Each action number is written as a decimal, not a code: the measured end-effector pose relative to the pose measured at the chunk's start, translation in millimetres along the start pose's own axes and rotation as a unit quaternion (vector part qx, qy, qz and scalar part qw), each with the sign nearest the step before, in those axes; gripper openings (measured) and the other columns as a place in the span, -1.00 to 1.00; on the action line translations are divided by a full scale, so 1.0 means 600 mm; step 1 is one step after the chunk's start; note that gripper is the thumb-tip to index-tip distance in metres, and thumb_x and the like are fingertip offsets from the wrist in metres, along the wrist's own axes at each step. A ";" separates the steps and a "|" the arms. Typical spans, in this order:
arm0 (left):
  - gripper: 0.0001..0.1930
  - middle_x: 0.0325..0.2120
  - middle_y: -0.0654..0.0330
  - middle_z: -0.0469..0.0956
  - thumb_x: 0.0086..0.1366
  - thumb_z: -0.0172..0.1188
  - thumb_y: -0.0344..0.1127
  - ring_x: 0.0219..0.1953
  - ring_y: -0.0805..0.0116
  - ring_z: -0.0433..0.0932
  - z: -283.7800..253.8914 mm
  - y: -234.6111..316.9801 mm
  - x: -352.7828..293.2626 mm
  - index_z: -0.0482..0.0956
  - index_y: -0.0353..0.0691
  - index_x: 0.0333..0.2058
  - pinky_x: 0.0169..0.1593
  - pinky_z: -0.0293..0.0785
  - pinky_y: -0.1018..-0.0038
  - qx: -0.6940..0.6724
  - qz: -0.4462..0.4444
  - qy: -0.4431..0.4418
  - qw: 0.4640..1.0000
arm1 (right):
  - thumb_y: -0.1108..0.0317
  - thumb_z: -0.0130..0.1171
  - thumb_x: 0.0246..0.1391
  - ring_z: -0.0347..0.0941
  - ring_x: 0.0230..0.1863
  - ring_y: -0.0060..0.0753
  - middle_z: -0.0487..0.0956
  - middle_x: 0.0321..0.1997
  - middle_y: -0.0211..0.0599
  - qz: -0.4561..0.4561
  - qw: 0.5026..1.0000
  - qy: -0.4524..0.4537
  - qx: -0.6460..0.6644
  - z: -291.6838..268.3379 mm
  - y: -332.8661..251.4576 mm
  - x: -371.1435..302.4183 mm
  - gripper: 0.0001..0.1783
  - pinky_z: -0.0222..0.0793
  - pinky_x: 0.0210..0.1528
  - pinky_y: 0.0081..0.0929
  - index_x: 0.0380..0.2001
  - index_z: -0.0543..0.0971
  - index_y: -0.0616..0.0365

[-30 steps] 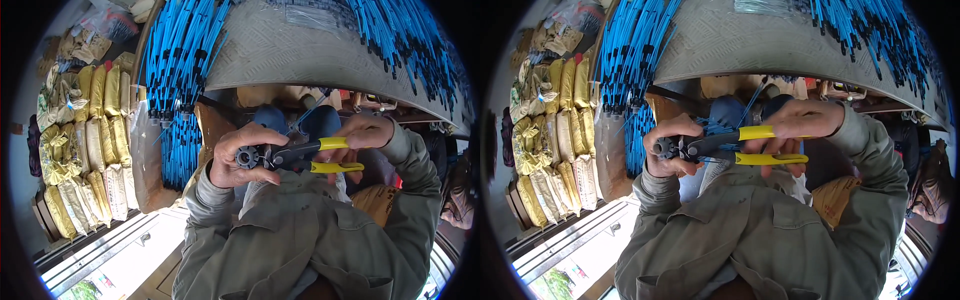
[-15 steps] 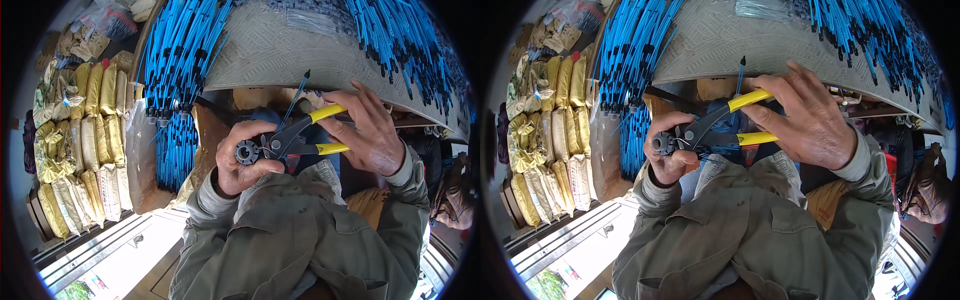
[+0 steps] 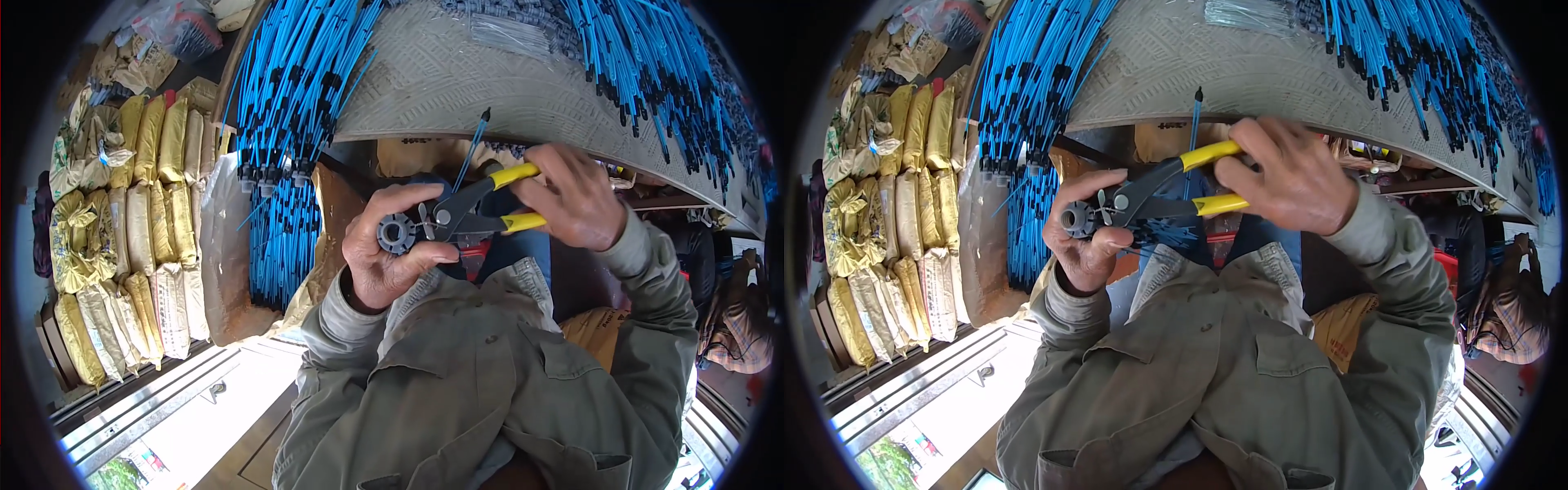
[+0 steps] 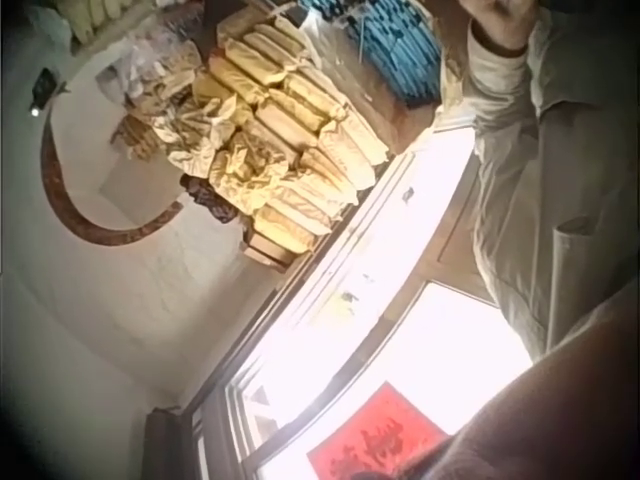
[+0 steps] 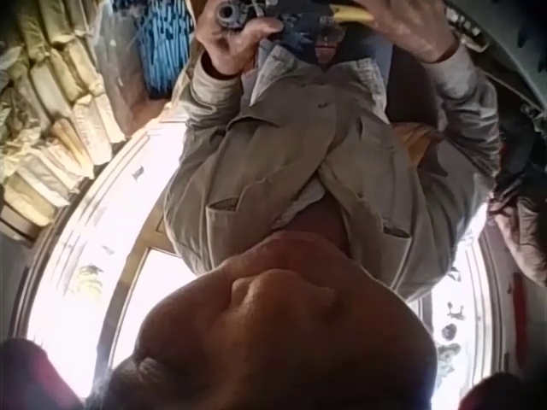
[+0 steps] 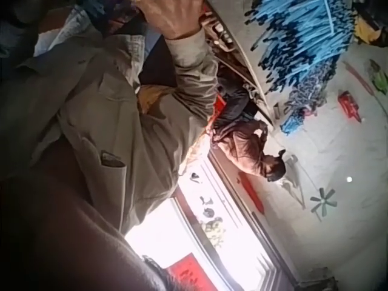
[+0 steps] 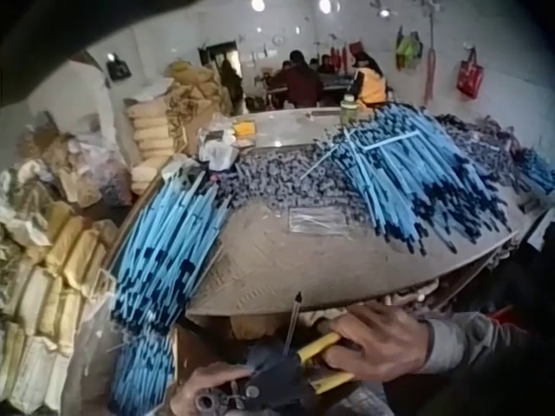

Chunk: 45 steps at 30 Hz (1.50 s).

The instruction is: The person assembles blue tubes and hub components into a unit, securing the parts with pliers.

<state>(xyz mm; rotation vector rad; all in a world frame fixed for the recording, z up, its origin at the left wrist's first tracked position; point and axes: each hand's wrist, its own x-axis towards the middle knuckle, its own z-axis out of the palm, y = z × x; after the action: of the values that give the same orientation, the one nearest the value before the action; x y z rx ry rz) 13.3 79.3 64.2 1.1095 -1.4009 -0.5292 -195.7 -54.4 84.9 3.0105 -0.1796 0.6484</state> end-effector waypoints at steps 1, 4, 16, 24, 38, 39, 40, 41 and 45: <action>-0.41 -0.32 0.09 0.53 -0.22 0.47 -0.26 -0.35 0.34 0.50 -0.002 0.000 0.001 0.46 -0.35 -0.17 -0.24 0.40 0.51 0.012 0.005 -0.007 1.000 | 0.24 0.20 -0.33 0.38 -0.40 -0.19 0.32 -0.33 -0.16 -0.002 1.000 -0.001 0.004 -0.011 0.002 0.002 -0.65 0.34 -0.42 -0.34 -0.42 0.45 0.21; -0.41 -0.32 0.10 0.53 -0.22 0.47 -0.28 -0.35 0.35 0.51 0.002 -0.013 0.008 0.46 -0.35 -0.16 -0.24 0.40 0.51 -0.017 0.029 -0.033 0.999 | 0.26 0.20 -0.30 0.38 -0.38 -0.17 0.31 -0.32 -0.12 -0.031 0.996 -0.077 -0.031 -0.055 0.014 0.006 -0.67 0.35 -0.42 -0.33 -0.45 0.41 0.24; -0.39 -0.36 0.14 0.51 -0.20 0.47 -0.27 -0.34 0.42 0.49 0.013 0.002 -0.002 0.45 -0.34 -0.12 -0.21 0.38 0.54 -0.006 0.004 -0.008 1.000 | 0.29 0.22 -0.14 0.39 -0.36 -0.14 0.32 -0.37 -0.09 0.021 0.996 -0.088 -0.013 -0.023 0.005 -0.023 -0.70 0.34 -0.41 -0.35 -0.41 0.39 0.26; -0.07 -0.33 0.13 0.47 -0.22 0.47 -0.24 -0.24 0.37 0.47 0.037 0.006 -0.011 0.13 -0.36 0.12 -0.07 0.32 0.52 -0.091 -0.056 -0.030 0.994 | 0.41 0.21 -0.06 0.39 -0.22 -0.36 0.39 -0.22 -0.24 0.216 0.788 0.211 0.537 0.120 -0.076 0.000 -0.79 0.30 -0.24 -0.53 -0.35 0.49 0.28; -0.17 -0.34 -0.09 0.54 -0.16 0.21 0.36 -0.30 0.12 0.56 -0.195 0.127 -0.100 0.45 -0.43 -0.24 -0.21 0.48 0.29 -0.361 0.145 -0.158 0.908 | 0.38 0.08 0.02 0.29 -0.21 -0.37 0.38 -0.21 -0.15 0.198 0.697 0.220 0.653 0.177 -0.079 -0.066 -0.83 0.20 -0.12 -0.47 -0.37 0.49 0.28; -0.14 -0.32 -0.10 0.54 -0.19 0.23 0.36 -0.24 0.11 0.54 -0.195 0.077 -0.143 0.43 -0.43 -0.20 -0.09 0.41 0.26 -0.339 0.087 -0.085 0.933 | 0.41 0.05 0.04 0.29 -0.18 -0.38 0.36 -0.19 -0.16 0.194 0.701 0.230 0.647 0.181 -0.072 -0.082 -0.85 0.20 -0.10 -0.46 -0.36 0.49 0.29; -0.10 -0.30 -0.11 0.53 -0.22 0.26 0.35 -0.17 0.11 0.52 -0.185 0.042 -0.194 0.42 -0.43 -0.16 0.02 0.35 0.23 -0.307 0.025 -0.014 0.951 | 0.41 0.05 0.04 0.29 -0.18 -0.38 0.36 -0.19 -0.16 0.203 0.706 0.228 0.639 0.180 -0.069 -0.092 -0.85 0.20 -0.10 -0.46 -0.36 0.49 0.29; -0.01 -0.20 -0.15 0.47 -0.33 0.33 0.31 -0.07 0.08 0.46 -0.158 0.046 -0.234 0.34 -0.44 -0.06 0.10 0.24 0.21 -0.214 -0.148 0.076 0.963 | 0.42 0.05 0.03 0.28 -0.18 -0.37 0.36 -0.19 -0.15 0.200 0.693 0.236 0.651 0.184 -0.072 -0.094 -0.85 0.19 -0.10 -0.46 -0.36 0.49 0.29; 0.40 0.16 -0.19 0.09 -0.60 0.48 0.16 0.20 -0.01 0.14 -0.073 -0.038 -0.242 -0.11 -0.46 0.20 0.22 0.04 0.18 0.026 -0.201 -0.040 0.978 | 0.45 0.07 0.00 0.29 -0.19 -0.35 0.37 -0.20 -0.14 0.214 0.663 0.248 0.673 0.171 -0.087 -0.079 -0.86 0.20 -0.11 -0.45 -0.36 0.49 0.30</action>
<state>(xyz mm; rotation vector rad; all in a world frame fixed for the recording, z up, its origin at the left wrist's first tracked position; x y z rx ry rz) 36.8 205.6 -20.1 1.4385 -1.2659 -0.8375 -190.5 -5.8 -29.5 3.7227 -0.6152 2.6397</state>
